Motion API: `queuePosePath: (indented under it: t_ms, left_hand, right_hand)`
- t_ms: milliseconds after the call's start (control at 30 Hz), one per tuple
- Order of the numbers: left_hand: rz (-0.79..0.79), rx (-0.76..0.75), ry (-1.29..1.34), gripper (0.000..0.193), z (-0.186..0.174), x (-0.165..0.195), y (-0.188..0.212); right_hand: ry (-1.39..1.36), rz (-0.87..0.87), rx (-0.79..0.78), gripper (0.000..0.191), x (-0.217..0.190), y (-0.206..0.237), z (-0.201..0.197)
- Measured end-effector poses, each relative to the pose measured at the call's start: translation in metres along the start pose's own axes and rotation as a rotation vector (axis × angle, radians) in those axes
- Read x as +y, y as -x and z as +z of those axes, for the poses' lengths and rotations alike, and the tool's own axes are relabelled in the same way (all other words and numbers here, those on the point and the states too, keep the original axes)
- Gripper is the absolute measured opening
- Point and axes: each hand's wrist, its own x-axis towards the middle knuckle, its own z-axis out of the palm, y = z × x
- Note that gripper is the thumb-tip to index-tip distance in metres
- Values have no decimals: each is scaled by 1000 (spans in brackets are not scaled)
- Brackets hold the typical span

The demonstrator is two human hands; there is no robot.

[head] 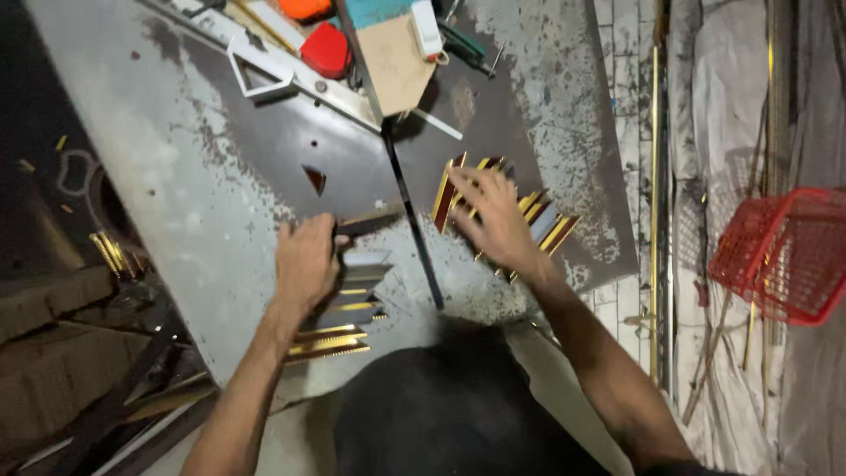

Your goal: The person uses a miter saw to cut a long gold and red moulding into shorter pieces. They position the moulding, cut it, and stack the cut pieces on the table. The person also measures one of the cut pieces with a tape measure.

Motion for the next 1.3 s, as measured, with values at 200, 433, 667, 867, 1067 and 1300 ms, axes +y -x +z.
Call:
queuePosePath:
  t_ms: [200, 433, 667, 867, 1067, 1300]
  left_hand:
    - [-124, -272, 738, 43, 35, 64, 15]
    - [6, 307, -99, 41, 60, 49, 6]
    - [-15, 379, -94, 29, 83, 30, 10]
    - [30, 396, -67, 23, 80, 23, -11]
    - [61, 396, 31, 10, 97, 22, -46]
    - [20, 464, 78, 10, 104, 3, -101]
  right_hand:
    - [135, -209, 36, 27, -17, 13, 37]
    - [323, 102, 145, 34, 10, -57, 65]
    - [354, 27, 51, 52, -6, -48, 80]
    - [523, 177, -186, 42, 19, -68, 66]
    - [494, 124, -276, 50, 73, -72, 54]
    - [542, 122, -284, 45, 100, -132, 60]
